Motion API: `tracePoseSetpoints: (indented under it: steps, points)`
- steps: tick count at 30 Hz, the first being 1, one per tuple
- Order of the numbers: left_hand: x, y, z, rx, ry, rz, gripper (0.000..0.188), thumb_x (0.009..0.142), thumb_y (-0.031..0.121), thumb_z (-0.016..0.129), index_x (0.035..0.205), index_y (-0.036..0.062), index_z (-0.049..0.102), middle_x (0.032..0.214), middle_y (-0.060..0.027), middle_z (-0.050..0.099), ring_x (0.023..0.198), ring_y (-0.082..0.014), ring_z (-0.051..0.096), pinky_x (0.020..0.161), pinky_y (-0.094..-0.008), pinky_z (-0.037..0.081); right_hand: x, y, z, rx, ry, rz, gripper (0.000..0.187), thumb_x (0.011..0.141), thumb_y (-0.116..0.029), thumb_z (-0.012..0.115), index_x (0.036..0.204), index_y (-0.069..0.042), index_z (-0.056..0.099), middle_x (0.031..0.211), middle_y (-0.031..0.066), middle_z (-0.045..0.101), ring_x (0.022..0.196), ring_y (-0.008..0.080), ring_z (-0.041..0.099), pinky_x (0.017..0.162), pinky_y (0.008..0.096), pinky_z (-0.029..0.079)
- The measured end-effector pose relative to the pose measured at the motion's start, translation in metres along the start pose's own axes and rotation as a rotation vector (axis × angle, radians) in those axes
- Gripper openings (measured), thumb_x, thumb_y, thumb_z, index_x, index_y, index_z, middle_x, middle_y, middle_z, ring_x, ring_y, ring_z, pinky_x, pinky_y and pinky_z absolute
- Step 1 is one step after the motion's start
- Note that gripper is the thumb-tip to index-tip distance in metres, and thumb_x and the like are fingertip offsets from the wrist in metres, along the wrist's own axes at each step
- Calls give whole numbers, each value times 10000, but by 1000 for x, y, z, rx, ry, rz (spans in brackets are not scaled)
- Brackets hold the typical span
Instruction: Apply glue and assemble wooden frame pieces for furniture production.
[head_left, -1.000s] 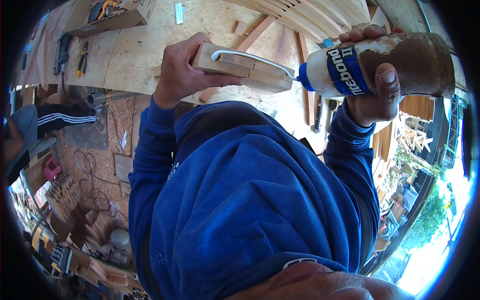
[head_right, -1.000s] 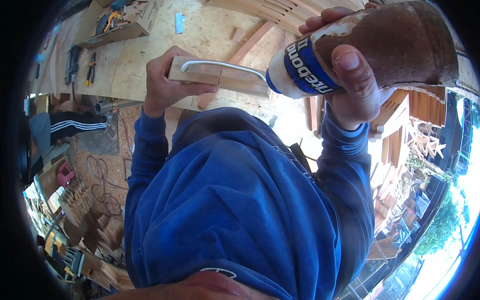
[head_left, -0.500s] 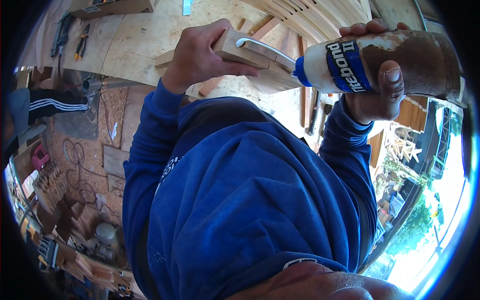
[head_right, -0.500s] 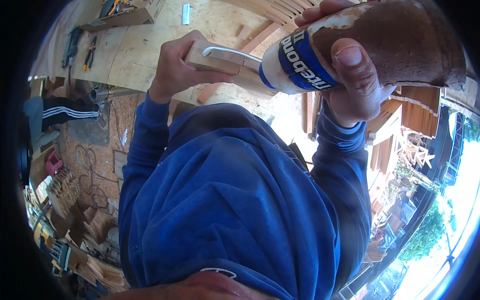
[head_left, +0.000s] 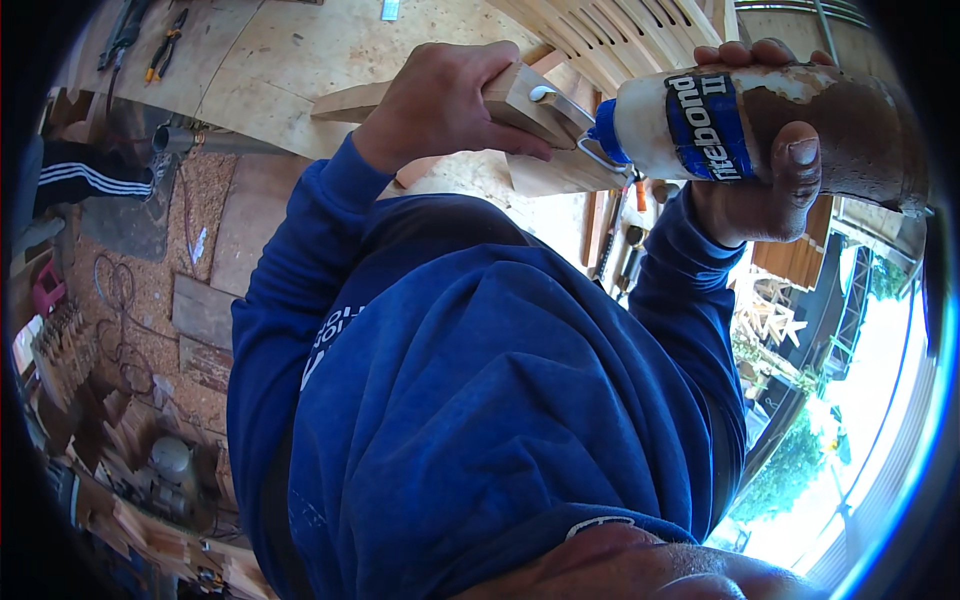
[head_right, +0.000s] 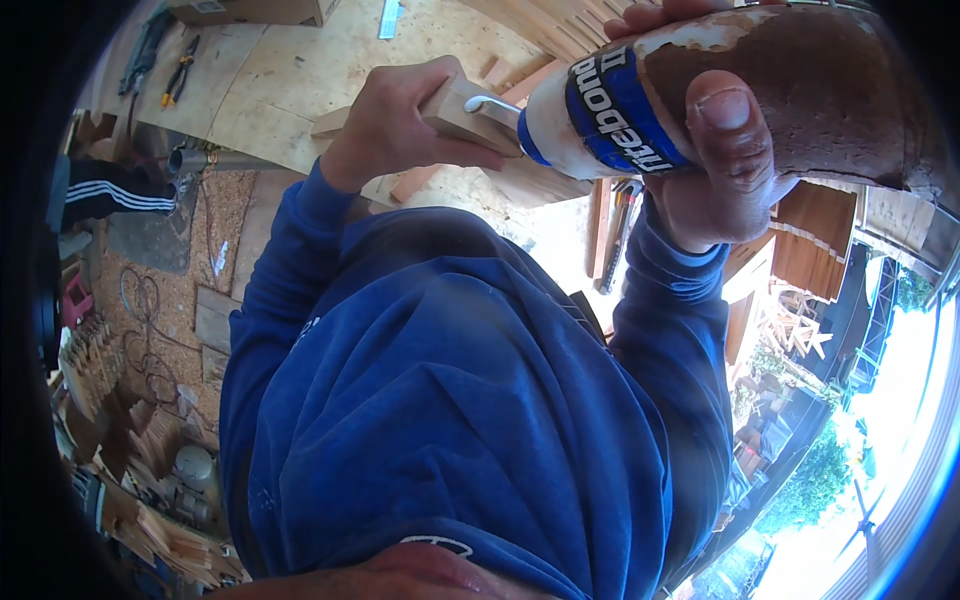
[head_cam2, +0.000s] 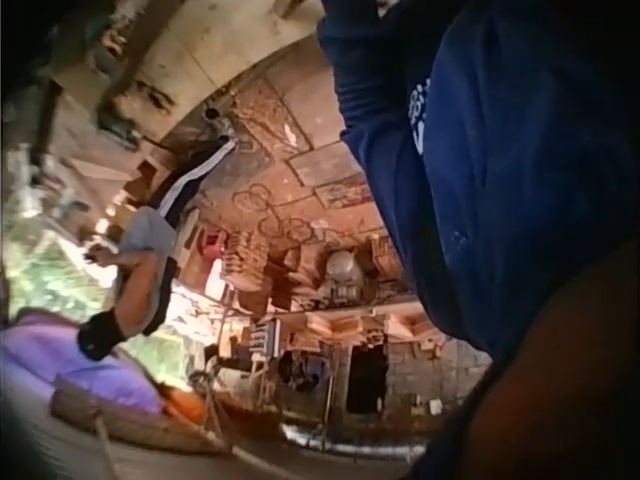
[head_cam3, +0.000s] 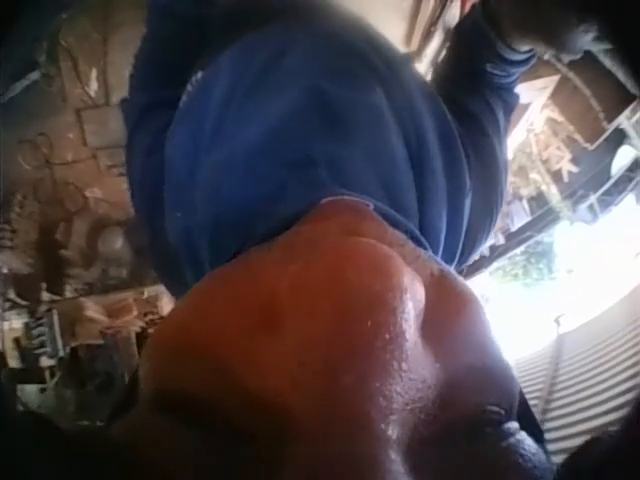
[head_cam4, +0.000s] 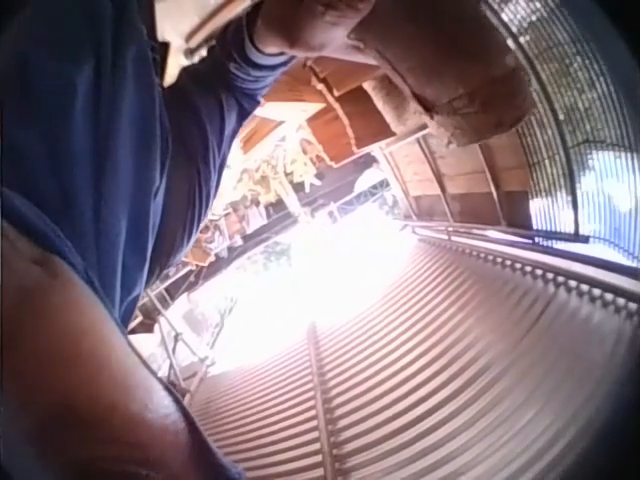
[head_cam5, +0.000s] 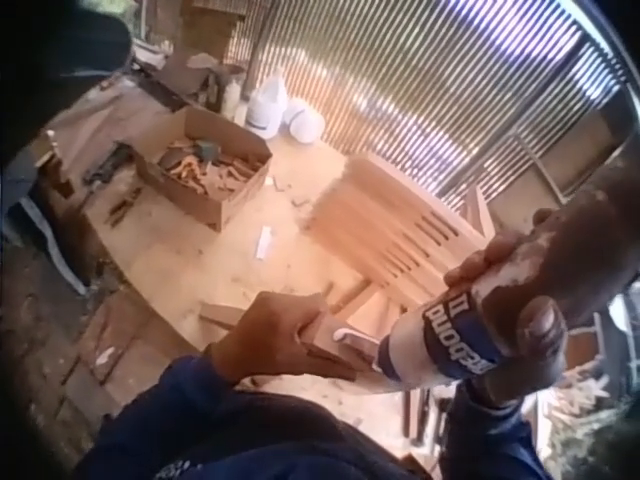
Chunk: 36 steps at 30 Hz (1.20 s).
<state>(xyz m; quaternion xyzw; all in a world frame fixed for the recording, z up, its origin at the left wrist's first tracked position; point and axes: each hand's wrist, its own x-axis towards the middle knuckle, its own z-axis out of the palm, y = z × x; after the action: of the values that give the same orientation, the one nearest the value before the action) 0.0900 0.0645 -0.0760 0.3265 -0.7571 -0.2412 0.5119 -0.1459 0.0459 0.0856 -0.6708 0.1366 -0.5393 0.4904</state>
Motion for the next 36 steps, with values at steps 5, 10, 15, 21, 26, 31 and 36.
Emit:
tracePoseSetpoints:
  steps: [5,10,15,21,26,31,36]
  points:
    - [1,0,0,7,-9,-8,669,595,604,923,914,78,661,753,-110,705,640,-288,702,653,-370,576,13,3,8,-18,-55,25,663,855,-266,736,1418,-40,471,1263,254,642,1127,416,670,1017,547,546]
    - [2,1,-1,8,-18,-29,673,602,614,912,924,76,667,763,-121,708,666,-310,708,669,-388,576,23,6,22,-148,26,79,657,842,-310,744,1399,-58,504,1249,233,655,1148,388,672,1017,510,554]
    - [2,4,-3,9,-47,-57,669,618,616,903,939,83,659,765,-130,710,677,-331,709,676,-390,577,39,12,22,-122,-13,124,668,824,-332,754,1381,-54,512,1216,214,678,1134,374,682,1013,490,558]
    - [2,3,0,-24,-21,-78,580,604,462,967,900,70,658,764,-121,704,686,-299,708,648,-354,555,41,25,88,-323,318,13,700,863,-315,762,1397,24,464,976,154,660,814,245,673,744,344,565]
    - [5,4,-2,-16,-58,-93,597,602,472,969,916,69,661,787,-132,713,694,-300,715,653,-363,566,37,21,23,-310,51,54,624,825,-330,749,1332,-34,536,1167,225,697,1072,379,708,970,477,583]
    - [8,0,-4,19,-41,-45,694,612,604,918,985,73,672,770,-131,713,663,-304,715,659,-366,578,24,11,18,-305,127,30,606,858,-345,714,1335,-24,526,1165,267,688,1022,385,725,935,478,599]
    - [8,-10,4,-29,-25,-20,675,593,580,938,940,68,667,764,-132,711,632,-293,705,640,-355,576,14,6,43,-395,245,34,701,834,-364,749,1383,-28,471,1142,208,663,1003,346,680,895,421,569]
